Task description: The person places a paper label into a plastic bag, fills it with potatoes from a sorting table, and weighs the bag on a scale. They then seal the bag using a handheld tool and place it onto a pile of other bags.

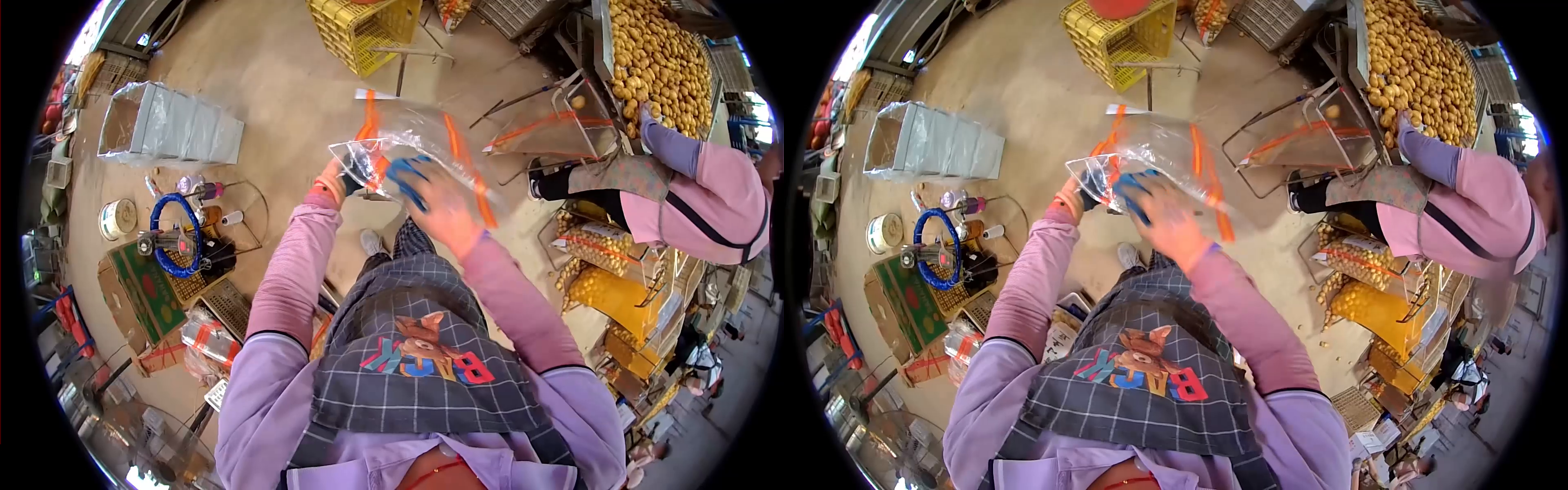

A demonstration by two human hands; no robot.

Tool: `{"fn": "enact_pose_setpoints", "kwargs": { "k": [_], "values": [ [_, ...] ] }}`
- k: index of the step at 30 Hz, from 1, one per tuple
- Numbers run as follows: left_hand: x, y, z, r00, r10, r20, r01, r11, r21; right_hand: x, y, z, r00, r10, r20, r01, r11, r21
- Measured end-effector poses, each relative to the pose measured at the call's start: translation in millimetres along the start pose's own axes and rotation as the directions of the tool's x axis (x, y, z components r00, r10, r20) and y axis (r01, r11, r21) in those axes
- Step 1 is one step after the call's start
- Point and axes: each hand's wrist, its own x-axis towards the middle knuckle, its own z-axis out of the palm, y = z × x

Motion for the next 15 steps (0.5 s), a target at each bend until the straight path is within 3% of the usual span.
{"fn": "enact_pose_setpoints", "kwargs": {
  "k": [1,2,3,4,5,6,7,8,9,10,11,12,13,14,15],
  "values": [
    [5.6,19.6,-7.2,0.978,0.207,0.011,-0.185,0.85,0.492,-5.5,-9.6,-18.8,0.906,-0.396,-0.147,0.363,0.908,-0.208],
    [11.0,31.6,-6.2,0.92,0.373,0.123,-0.292,0.441,0.849,2.5,-20.3,-39.4,0.907,-0.396,-0.142,0.365,0.909,-0.203],
    [5.0,16.8,9.1,0.917,0.377,0.127,-0.299,0.441,0.846,12.2,-30.4,-60.7,0.869,-0.402,-0.288,0.275,0.877,-0.393],
    [-9.7,-17.2,29.0,0.953,0.22,0.207,-0.287,0.445,0.848,19.6,-30.9,-75.0,0.8,-0.425,-0.423,0.145,0.822,-0.551],
    [-17.6,-36.8,42.5,0.958,0.057,0.282,-0.277,0.442,0.853,37.3,-10.4,-80.5,0.798,-0.429,-0.422,0.151,0.822,-0.55],
    [-17.6,-18.2,34.6,0.919,0.277,0.28,-0.25,-0.139,0.958,66.6,23.0,-80.0,0.823,-0.448,-0.348,0.121,0.738,-0.664],
    [-24.8,-13.7,40.0,0.916,0.288,0.278,-0.244,-0.148,0.958,93.3,52.0,-76.1,0.848,-0.45,-0.279,0.093,0.645,-0.758],
    [-33.6,-10.3,41.2,0.835,0.535,0.132,-0.172,0.025,0.985,112.0,75.4,-69.8,0.849,-0.444,-0.285,0.095,0.659,-0.746],
    [-42.8,-2.0,44.0,0.69,0.721,-0.056,-0.143,0.211,0.967,129.9,92.8,-62.9,0.974,-0.164,-0.159,0.057,0.849,-0.525],
    [-50.4,11.4,52.4,0.676,0.734,-0.065,-0.136,0.211,0.968,143.7,107.7,-53.5,0.995,0.082,0.06,-0.061,0.957,-0.284],
    [-58.6,30.2,53.3,0.528,0.848,0.043,-0.001,-0.05,0.999,150.7,108.2,-47.9,0.993,0.087,0.077,-0.064,0.962,-0.264],
    [-64.8,42.9,51.8,0.39,0.901,0.19,0.178,-0.276,0.945,158.8,103.8,-47.5,0.962,0.076,0.261,-0.008,0.968,-0.25],
    [-54.2,-57.1,105.0,0.185,0.861,0.473,0.653,-0.467,0.596,167.1,102.8,-46.5,0.899,0.061,0.433,0.045,0.972,-0.23],
    [-49.0,-64.6,113.5,0.141,0.641,0.754,0.595,-0.664,0.453,173.6,108.9,-40.5,0.895,0.064,0.441,0.041,0.974,-0.224],
    [-44.4,-66.9,122.2,0.073,0.337,0.939,0.55,-0.799,0.244,178.3,116.1,-32.4,0.901,0.01,0.435,0.078,0.98,-0.185]
  ]
}}
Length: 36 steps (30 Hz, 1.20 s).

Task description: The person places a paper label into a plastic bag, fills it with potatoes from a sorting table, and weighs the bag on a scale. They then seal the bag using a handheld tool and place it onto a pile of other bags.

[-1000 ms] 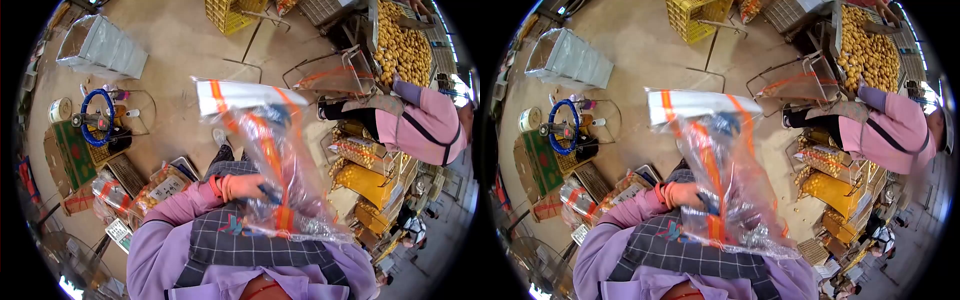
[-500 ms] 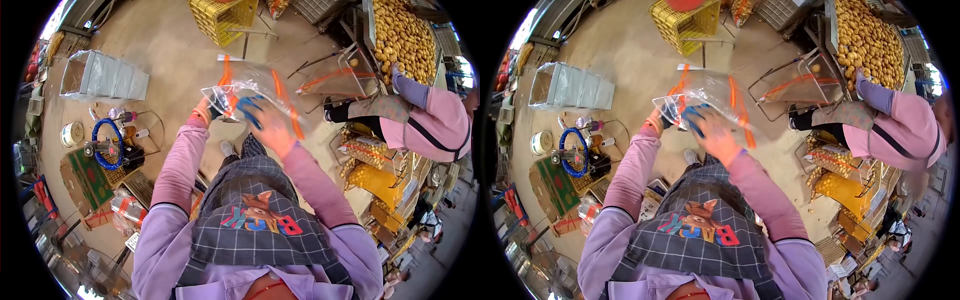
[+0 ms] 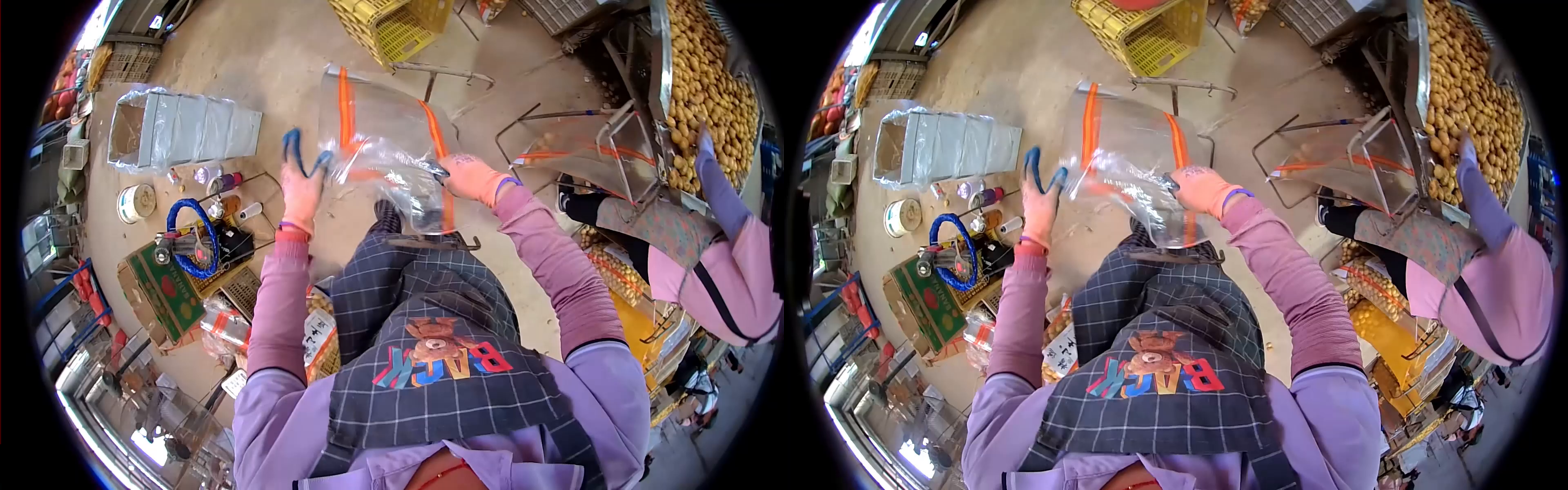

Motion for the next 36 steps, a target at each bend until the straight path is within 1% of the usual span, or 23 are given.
{"fn": "enact_pose_setpoints", "kwargs": {
  "k": [2,4,7,8,9,11,12,14,15,17,19,21,22,23,26,27,29,30,31,33,34,35,36],
  "values": [
    [20.9,48.3,-6.7,0.885,0.365,0.288,-0.36,0.93,-0.071,13.4,-6.7,-5.0,0.999,-0.007,0.047,0.008,1.0,-0.023],
    [39.1,106.5,-5.5,0.748,0.435,0.501,-0.51,0.86,0.015,34.9,-1.7,-9.0,0.998,0.021,0.054,-0.017,0.998,-0.067],
    [58.9,98.0,53.9,0.71,0.495,0.5,-0.616,0.781,0.103,45.3,10.8,-11.4,0.991,0.042,0.129,-0.027,0.993,-0.113],
    [66.3,82.0,74.9,0.71,0.49,0.506,-0.609,0.788,0.092,49.2,14.9,-14.1,0.987,0.015,0.159,0.004,0.993,-0.118],
    [75.5,63.8,97.5,0.668,0.41,0.622,-0.611,0.779,0.142,50.9,19.9,-18.8,0.987,0.024,0.161,-0.006,0.993,-0.116],
    [86.1,51.2,116.8,0.605,0.322,0.729,-0.624,0.76,0.182,49.2,34.6,-28.7,0.999,0.036,-0.006,-0.036,0.986,-0.163],
    [85.4,48.6,122.0,0.556,0.275,0.784,-0.647,0.736,0.2,48.5,42.8,-29.3,0.999,0.05,-0.003,-0.05,0.987,-0.152],
    [87.8,63.4,117.0,0.46,0.191,0.867,-0.664,0.723,0.193,50.2,59.1,-31.5,0.96,0.22,-0.171,-0.229,0.973,-0.035],
    [90.0,76.6,113.5,0.444,0.195,0.875,-0.671,0.72,0.18,51.0,62.6,-31.0,0.957,0.235,-0.171,-0.242,0.97,-0.023],
    [89.9,95.7,113.0,0.619,0.564,0.546,-0.671,0.742,-0.006,51.7,63.4,-26.7,0.963,0.257,-0.082,-0.258,0.966,-0.007],
    [88.4,82.6,136.2,0.595,0.612,0.52,-0.705,0.709,-0.027,50.9,60.4,-12.6,0.964,0.228,-0.136,-0.227,0.974,0.025],
    [91.2,40.6,181.8,0.484,0.439,0.757,-0.687,0.726,0.018,52.7,59.7,-2.2,0.962,0.185,-0.198,-0.182,0.983,0.035],
    [98.0,26.9,192.8,0.417,0.253,0.873,-0.65,0.755,0.091,54.4,62.6,1.5,0.971,0.164,-0.177,-0.156,0.986,0.056],
    [105.3,27.3,189.1,0.416,0.262,0.871,-0.655,0.751,0.087,54.8,65.5,1.8,0.977,0.143,-0.155,-0.132,0.988,0.08],
    [113.3,47.0,154.4,0.215,0.1,0.972,-0.694,0.716,0.079,45.4,71.6,1.6,0.949,0.198,-0.245,-0.186,0.98,0.071],
    [107.3,46.9,150.5,0.209,0.097,0.973,-0.696,0.713,0.079,45.7,72.0,2.1,0.949,0.201,-0.245,-0.187,0.979,0.079],
    [100.4,46.4,144.3,0.381,0.286,0.879,-0.576,0.817,-0.016,47.9,69.8,1.9,0.954,0.189,-0.231,-0.172,0.981,0.095],
    [95.8,38.3,150.1,0.458,0.4,0.794,-0.667,0.745,0.009,51.7,62.8,2.3,0.953,0.189,-0.237,-0.169,0.98,0.102],
    [96.6,30.2,158.4,0.455,0.406,0.793,-0.675,0.738,0.009,57.7,54.3,2.9,0.957,0.178,-0.228,-0.148,0.979,0.143],
    [106.8,20.7,170.5,0.319,0.083,0.944,-0.505,0.858,0.096,60.5,49.5,-6.5,0.959,0.168,-0.227,-0.128,0.975,0.179],
    [113.3,12.7,171.8,0.375,0.093,0.922,-0.522,0.844,0.127,57.6,49.5,-14.1,0.947,0.233,-0.222,-0.21,0.97,0.12],
    [121.0,6.1,171.6,0.368,0.097,0.925,-0.527,0.841,0.122,53.6,51.9,-17.9,0.929,0.299,-0.217,-0.292,0.954,0.062],
    [129.8,0.4,171.9,0.392,0.041,0.919,-0.453,0.878,0.154,50.2,71.1,-12.6,0.914,0.264,-0.308,-0.249,0.965,0.087]
  ]
}}
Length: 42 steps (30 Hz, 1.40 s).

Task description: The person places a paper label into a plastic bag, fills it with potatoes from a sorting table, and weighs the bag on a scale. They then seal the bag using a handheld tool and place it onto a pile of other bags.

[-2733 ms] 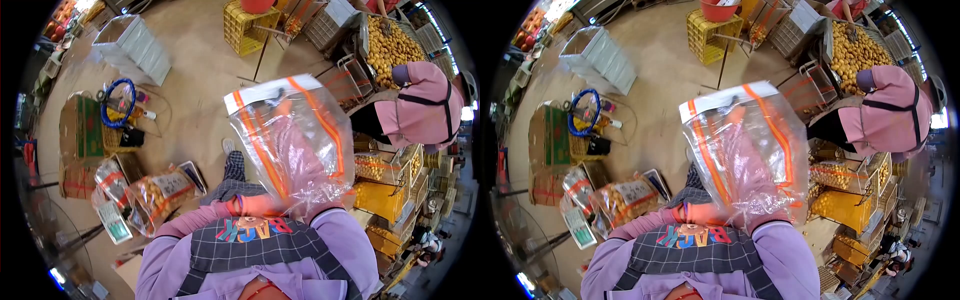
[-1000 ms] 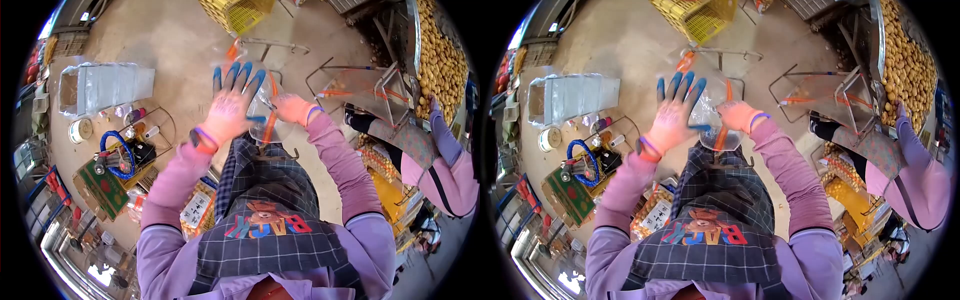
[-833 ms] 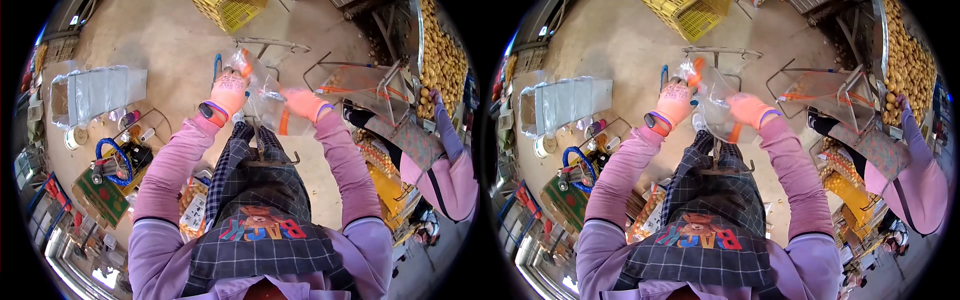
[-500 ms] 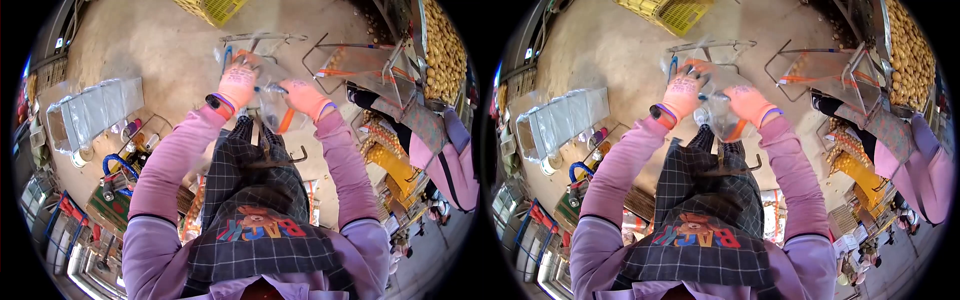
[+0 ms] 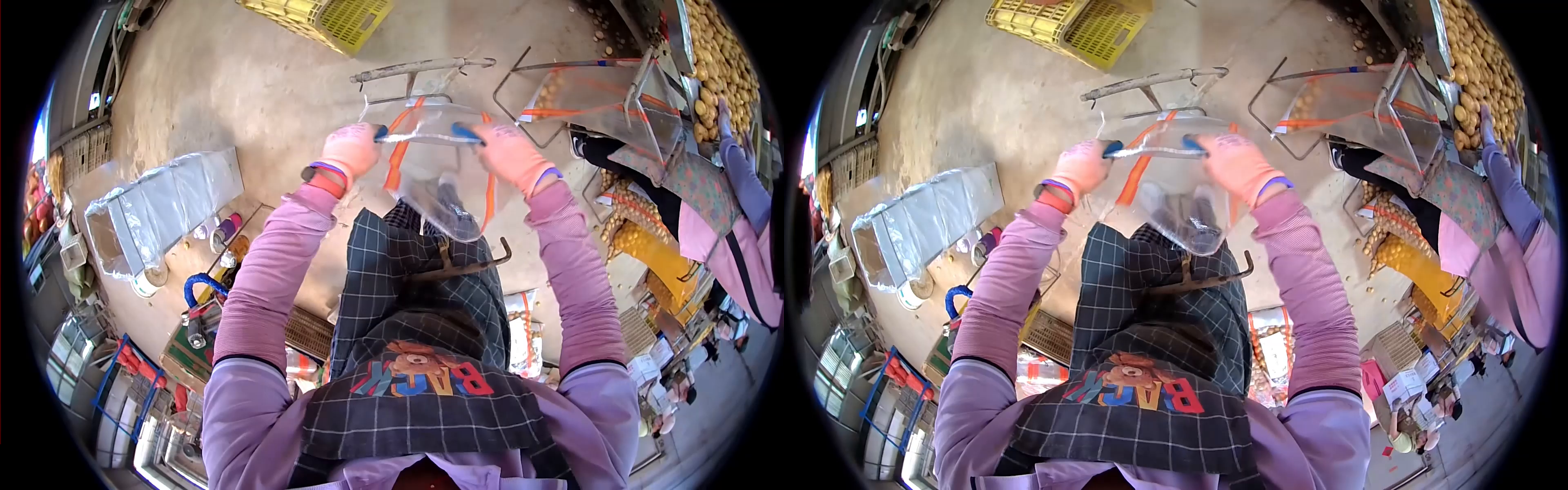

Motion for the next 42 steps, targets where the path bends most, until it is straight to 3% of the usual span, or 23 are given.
{"fn": "enact_pose_setpoints", "kwargs": {
  "k": [3,5,6,7,10,14,16,17,19,21,23,24,25,27,28,29,31,32,33,34,36,41,42],
  "values": [
    [7.6,-15.8,-14.4,0.998,-0.064,0.02,0.066,0.993,-0.093,8.8,33.9,-3.9,0.973,0.202,-0.111,-0.207,0.978,-0.036],
    [14.5,-18.6,-20.0,0.976,-0.12,-0.182,0.102,0.989,-0.105,20.4,39.2,-9.7,0.958,0.222,-0.181,-0.221,0.975,0.026],
    [20.3,-16.4,-22.8,0.94,-0.264,-0.216,0.244,0.963,-0.113,27.0,38.6,-11.4,0.939,0.243,-0.244,-0.226,0.969,0.096],
    [24.9,-18.2,-22.0,0.942,-0.261,-0.213,0.241,0.964,-0.115,35.7,39.7,-9.2,0.938,0.247,-0.244,-0.231,0.968,0.095],
    [59.4,-60.0,14.2,0.842,-0.224,-0.49,-0.19,0.727,-0.659,67.7,55.5,0.5,0.859,0.367,-0.356,-0.328,0.93,0.166],
    [54.3,-58.9,0.6,0.929,-0.2,-0.311,-0.105,0.663,-0.742,83.8,50.5,-2.7,0.849,0.484,-0.214,-0.364,0.828,0.427],
    [40.8,-39.2,-17.3,0.94,-0.301,-0.159,0.091,0.671,-0.736,87.7,46.8,-1.6,0.842,0.512,-0.17,-0.39,0.794,0.466],
    [47.4,-46.5,-9.7,0.939,-0.305,-0.158,0.092,0.666,-0.74,90.9,53.6,4.7,0.819,0.531,-0.216,-0.407,0.804,0.433],
    [67.3,-66.5,13.2,0.946,-0.12,-0.301,-0.201,0.513,-0.835,100.1,65.0,18.1,0.798,0.544,-0.259,-0.428,0.814,0.393],
    [58.8,-52.0,-2.8,0.94,-0.18,-0.29,-0.127,0.601,-0.789,103.1,73.4,34.6,0.713,0.603,-0.358,-0.567,0.796,0.212],
    [57.5,-50.1,-3.6,0.93,-0.235,-0.284,-0.049,0.685,-0.727,91.2,78.6,33.8,0.782,0.515,-0.351,-0.476,0.857,0.197],
    [59.6,-53.2,0.3,0.92,-0.263,-0.291,-0.085,0.592,-0.802,83.3,72.6,26.9,0.838,0.419,-0.349,-0.374,0.908,0.191],
    [59.3,-56.8,5.0,0.908,-0.297,-0.297,-0.123,0.489,-0.863,75.9,66.3,17.3,0.803,0.54,-0.25,-0.459,0.83,0.318],
    [48.5,-52.5,4.1,0.905,-0.286,-0.315,-0.111,0.555,-0.825,63.3,52.1,1.9,0.852,0.316,-0.417,-0.254,0.947,0.198],
    [45.2,-46.7,0.7,0.918,-0.295,-0.265,-0.1,0.475,-0.875,60.0,35.6,-13.5,0.792,0.511,-0.335,-0.391,0.845,0.364],
    [45.3,-40.3,-2.0,0.932,-0.292,-0.217,-0.091,0.391,-0.916,67.0,34.4,-9.4,0.791,0.51,-0.338,-0.394,0.847,0.357],
    [61.9,-50.3,14.1,0.921,-0.295,-0.254,-0.107,0.435,-0.894,82.9,49.9,1.5,0.754,0.443,-0.485,-0.485,0.873,0.043],
    [68.6,-54.0,18.0,0.907,-0.306,-0.291,-0.115,0.484,-0.868,85.2,61.6,5.8,0.896,0.18,-0.406,-0.312,0.906,-0.286],
    [66.4,-47.8,11.1,0.906,-0.305,-0.295,-0.12,0.482,-0.868,86.9,70.8,11.5,0.915,0.187,-0.358,-0.301,0.907,-0.295],
    [63.1,-43.3,4.7,0.908,-0.294,-0.298,-0.122,0.495,-0.86,83.6,76.5,24.8,0.916,0.182,-0.357,-0.296,0.908,-0.297],
    [62.0,-41.5,-4.0,0.905,-0.295,-0.307,-0.122,0.51,-0.851,82.2,76.4,45.5,0.812,0.448,-0.374,-0.465,0.884,0.05],
    [88.1,-85.6,45.4,0.954,-0.242,-0.177,-0.03,0.511,-0.859,67.8,68.1,46.8,0.826,0.531,-0.191,-0.5,0.845,0.189],
    [74.9,-76.6,35.7,0.97,-0.203,-0.137,-0.014,0.514,-0.858,60.7,88.3,61.0,0.848,0.476,-0.232,-0.48,0.876,0.046]
  ]
}}
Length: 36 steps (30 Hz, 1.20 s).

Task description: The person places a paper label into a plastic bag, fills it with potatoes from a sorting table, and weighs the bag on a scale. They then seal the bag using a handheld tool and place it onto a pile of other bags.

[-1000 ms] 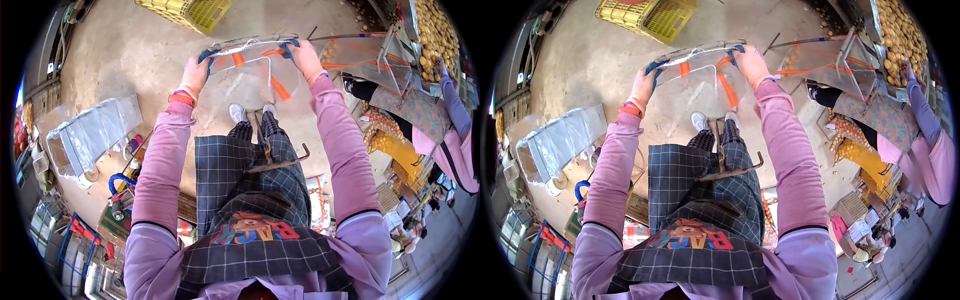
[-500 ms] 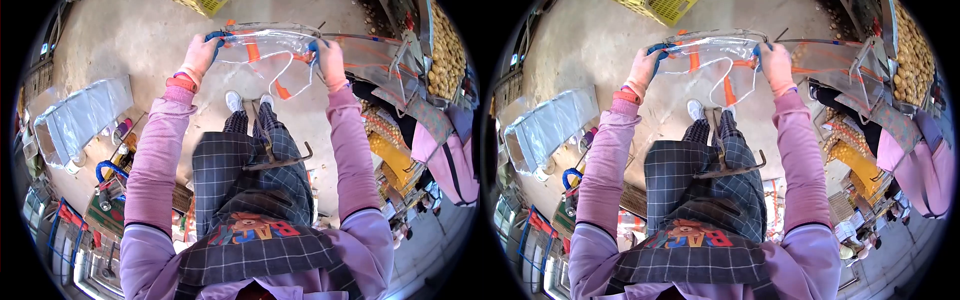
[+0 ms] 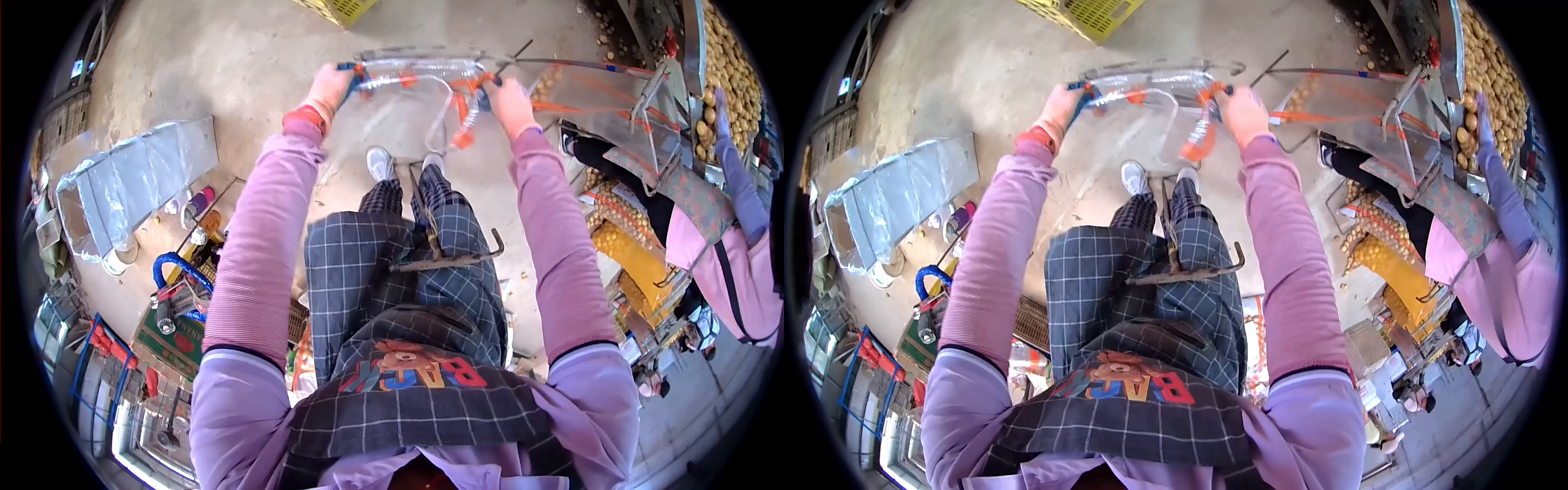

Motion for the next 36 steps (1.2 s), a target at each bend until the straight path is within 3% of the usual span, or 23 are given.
{"fn": "enact_pose_setpoints", "kwargs": {
  "k": [1,4,5,7,9,11,12,13,15,19,20,23,25,26,27,29,30,31,32,33,34,35,36],
  "values": [
    [9.2,-28.5,4.1,0.994,-0.035,-0.105,0.032,0.999,-0.034,2.6,9.7,4.9,0.997,-0.063,-0.039,0.057,0.989,-0.133],
    [-50.2,-47.2,14.1,0.992,-0.061,-0.112,0.059,0.998,-0.019,-39.3,28.7,-5.7,0.997,0.053,-0.052,-0.057,0.996,-0.07],
    [-85.7,-54.8,19.7,0.984,-0.041,-0.173,0.036,0.999,-0.03,-59.4,33.9,-15.7,0.992,0.115,0.06,-0.109,0.989,-0.1],
    [-155.9,-52.4,32.4,0.864,-0.5,-0.058,0.499,0.866,-0.038,-108.1,41.0,-26.2,0.964,0.198,0.176,-0.177,0.975,-0.132],
    [-218.1,-33.4,51.7,0.867,-0.497,0.032,0.497,0.868,-0.005,-157.3,45.2,-29.4,0.922,0.166,0.351,-0.239,0.955,0.174],
    [-254.3,-94.2,69.9,0.901,-0.383,0.203,0.384,0.923,0.032,-196.7,29.7,-22.4,0.932,0.142,0.333,-0.232,0.941,0.248],
    [-267.3,-72.5,78.5,0.773,-0.595,0.218,0.634,0.713,-0.299,-214.7,21.0,-20.0,0.953,0.105,0.285,-0.2,0.923,0.329],
    [-278.8,-79.0,82.9,0.768,-0.599,0.226,0.64,0.712,-0.289,-229.7,20.6,-15.5,0.951,0.117,0.287,-0.213,0.919,0.331],
    [-287.1,-84.8,90.0,0.794,-0.588,0.155,0.574,0.642,-0.507,-240.7,17.8,-8.8,0.994,-0.06,0.091,0.047,0.99,0.135],
    [-285.2,-56.5,106.7,0.851,-0.515,-0.106,0.44,0.808,-0.392,-240.7,26.9,-7.4,0.979,-0.035,0.202,0.058,0.992,-0.109],
    [-274.7,-100.7,121.2,0.925,-0.35,-0.149,0.264,0.872,-0.413,-232.7,36.8,-0.3,0.972,-0.027,0.235,0.069,0.982,-0.174],
    [-248.5,-56.6,125.8,0.967,-0.225,-0.119,0.214,0.972,-0.095,-188.0,46.3,12.3,0.96,-0.013,0.28,0.08,0.97,-0.229],
    [-236.3,-53.2,127.8,0.972,-0.138,-0.19,0.098,0.974,-0.203,-164.9,35.6,10.1,0.963,-0.01,0.269,0.079,0.966,-0.247],
    [-234.3,-66.9,121.9,0.971,-0.224,-0.087,0.218,0.973,-0.074,-160.3,28.1,8.9,0.965,0.003,0.261,0.065,0.966,-0.252],
    [-241.2,-64.6,113.6,0.981,-0.179,-0.077,0.187,0.977,0.104,-163.3,15.9,2.5,0.961,-0.001,0.275,0.074,0.964,-0.256],
    [-250.5,-90.1,105.4,0.985,-0.166,-0.043,0.163,0.984,-0.066,-176.6,-8.9,-18.7,0.947,-0.268,-0.179,0.249,0.961,-0.122],
    [-257.9,-98.6,97.7,0.99,-0.128,-0.057,0.118,0.982,-0.149,-178.8,-20.5,-28.8,0.946,-0.283,-0.16,0.265,0.956,-0.125],
    [-267.0,-102.7,88.2,0.983,-0.144,-0.116,0.124,0.979,-0.164,-181.1,-34.2,-37.8,0.921,-0.349,-0.174,0.366,0.927,0.077],
    [-280.9,-110.3,81.2,0.995,0.007,-0.099,0.025,0.949,0.314,-184.2,-50.8,-44.5,0.895,-0.399,-0.201,0.443,0.852,0.278],
    [-292.2,-116.0,74.2,0.991,0.134,-0.009,-0.087,0.69,0.718,-185.5,-78.4,-43.1,0.948,-0.317,-0.013,0.261,0.757,0.599],
    [-305.1,-123.8,72.5,0.973,-0.177,0.15,0.002,0.654,0.757,-179.3,-88.6,-24.2,0.951,-0.296,0.087,0.206,0.819,0.536],
    [-317.5,-136.8,73.9,0.838,-0.471,0.276,0.069,0.594,0.801,-164.3,-92.8,1.1,0.946,-0.268,0.181,0.159,0.872,0.464],
    [-325.5,-165.7,74.5,0.715,-0.659,0.231,0.273,0.568,0.776,-141.7,-87.3,37.6,0.948,-0.14,0.286,-0.007,0.889,0.458]
  ]
}}
